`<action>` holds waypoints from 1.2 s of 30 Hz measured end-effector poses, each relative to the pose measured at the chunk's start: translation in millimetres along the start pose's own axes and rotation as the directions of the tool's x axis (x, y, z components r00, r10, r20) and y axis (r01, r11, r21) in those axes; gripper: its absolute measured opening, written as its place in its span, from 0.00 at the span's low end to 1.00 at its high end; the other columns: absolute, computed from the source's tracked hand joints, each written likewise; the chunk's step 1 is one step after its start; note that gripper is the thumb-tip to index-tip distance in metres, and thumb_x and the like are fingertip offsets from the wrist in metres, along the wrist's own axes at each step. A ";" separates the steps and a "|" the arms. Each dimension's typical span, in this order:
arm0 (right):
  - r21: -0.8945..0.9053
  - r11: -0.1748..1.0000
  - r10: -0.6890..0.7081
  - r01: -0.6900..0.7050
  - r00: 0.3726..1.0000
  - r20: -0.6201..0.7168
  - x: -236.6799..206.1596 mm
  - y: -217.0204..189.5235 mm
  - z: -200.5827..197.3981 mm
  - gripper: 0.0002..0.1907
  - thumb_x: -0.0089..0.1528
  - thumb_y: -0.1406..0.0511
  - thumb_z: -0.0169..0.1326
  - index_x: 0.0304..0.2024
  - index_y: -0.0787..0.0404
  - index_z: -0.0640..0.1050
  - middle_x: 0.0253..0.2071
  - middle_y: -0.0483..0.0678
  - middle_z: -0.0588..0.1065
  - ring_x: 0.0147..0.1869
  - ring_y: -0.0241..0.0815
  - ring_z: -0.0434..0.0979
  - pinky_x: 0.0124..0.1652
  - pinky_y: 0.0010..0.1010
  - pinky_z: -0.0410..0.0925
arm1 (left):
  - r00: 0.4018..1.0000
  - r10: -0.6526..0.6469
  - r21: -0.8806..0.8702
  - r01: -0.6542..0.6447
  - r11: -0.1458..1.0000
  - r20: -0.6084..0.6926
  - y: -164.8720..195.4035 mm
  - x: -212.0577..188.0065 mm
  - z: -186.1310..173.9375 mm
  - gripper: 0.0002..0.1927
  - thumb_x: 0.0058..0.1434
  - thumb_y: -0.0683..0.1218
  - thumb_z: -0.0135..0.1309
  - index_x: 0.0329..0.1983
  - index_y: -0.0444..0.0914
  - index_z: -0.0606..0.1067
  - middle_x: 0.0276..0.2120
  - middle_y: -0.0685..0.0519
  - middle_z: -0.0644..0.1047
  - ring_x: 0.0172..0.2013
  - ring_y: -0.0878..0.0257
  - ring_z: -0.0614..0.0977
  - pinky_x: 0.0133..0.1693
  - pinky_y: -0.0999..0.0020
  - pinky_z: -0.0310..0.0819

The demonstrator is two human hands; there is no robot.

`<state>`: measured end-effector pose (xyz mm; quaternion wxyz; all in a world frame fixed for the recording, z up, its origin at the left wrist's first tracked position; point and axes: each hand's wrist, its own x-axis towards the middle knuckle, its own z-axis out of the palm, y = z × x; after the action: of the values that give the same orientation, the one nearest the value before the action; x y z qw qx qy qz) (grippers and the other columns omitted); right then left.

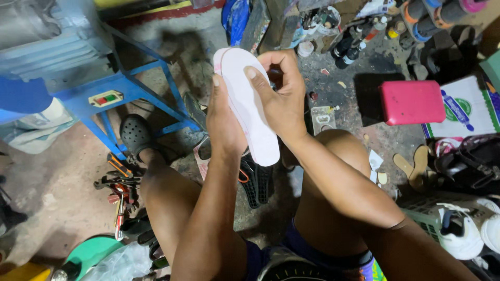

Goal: The person sits in a shoe repair workshop and cuts a pink insole board with scissors, trimming it to shape. They peel the printed backing layer off the insole, hold it against a shoe sole to compare, mark the edge with a pen, and continue trimming the edges with scissors.

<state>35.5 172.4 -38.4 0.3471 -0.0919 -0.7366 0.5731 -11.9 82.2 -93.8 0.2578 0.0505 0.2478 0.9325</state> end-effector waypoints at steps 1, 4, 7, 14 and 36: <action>-0.028 0.998 -0.055 0.054 0.998 -0.008 0.4 -3.2 2.0 0.10 0.69 0.69 0.62 0.48 0.62 0.73 0.44 0.41 0.69 0.46 0.29 0.71 0.48 0.22 0.69 | 1.000 -0.006 0.021 0.006 1.000 -0.014 -0.1 -0.8 0.6 0.32 0.76 0.58 0.37 0.72 0.31 0.62 0.64 0.44 0.71 0.63 0.54 0.74 0.65 0.58 0.66; -0.156 0.970 -0.191 0.187 0.982 -0.010 0.0 -12.7 3.9 0.10 0.69 0.69 0.64 0.48 0.62 0.75 0.50 0.44 0.67 0.48 0.32 0.70 0.49 0.23 0.69 | 0.997 -0.074 -0.089 0.077 0.993 0.035 -0.2 -3.3 1.8 0.34 0.75 0.61 0.35 0.74 0.32 0.59 0.65 0.43 0.70 0.63 0.52 0.72 0.66 0.54 0.64; -0.278 0.937 -0.217 0.210 0.976 0.006 -1.9 -18.7 3.1 0.11 0.66 0.70 0.66 0.46 0.62 0.76 0.50 0.45 0.67 0.47 0.33 0.67 0.46 0.22 0.66 | 0.984 -0.097 -0.126 0.117 0.985 0.149 0.7 -8.6 1.4 0.40 0.75 0.66 0.32 0.76 0.31 0.57 0.66 0.44 0.70 0.65 0.53 0.72 0.68 0.56 0.62; -0.227 0.945 -0.214 0.236 0.970 0.118 -1.8 -11.5 -0.6 0.13 0.69 0.71 0.62 0.56 0.61 0.77 0.55 0.46 0.68 0.58 0.34 0.72 0.52 0.24 0.69 | 0.968 -0.032 -0.170 0.076 0.983 0.247 15.3 -7.3 2.5 0.40 0.76 0.70 0.31 0.81 0.42 0.54 0.65 0.40 0.71 0.60 0.47 0.74 0.64 0.48 0.68; 0.249 0.594 0.385 -0.765 0.542 0.748 -34.8 9.3 -19.7 0.25 0.75 0.52 0.38 0.58 0.67 0.68 0.43 0.58 0.78 0.36 0.44 0.81 0.36 0.34 0.75 | 0.980 0.179 -0.149 -0.165 0.975 0.083 54.7 13.5 -18.1 0.39 0.71 0.72 0.33 0.77 0.47 0.58 0.70 0.43 0.69 0.63 0.48 0.73 0.66 0.39 0.66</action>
<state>71.0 172.3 -58.9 -0.1275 -0.0423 -0.5286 0.8382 -52.4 40.4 -83.4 0.1904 0.0980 0.1631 0.9631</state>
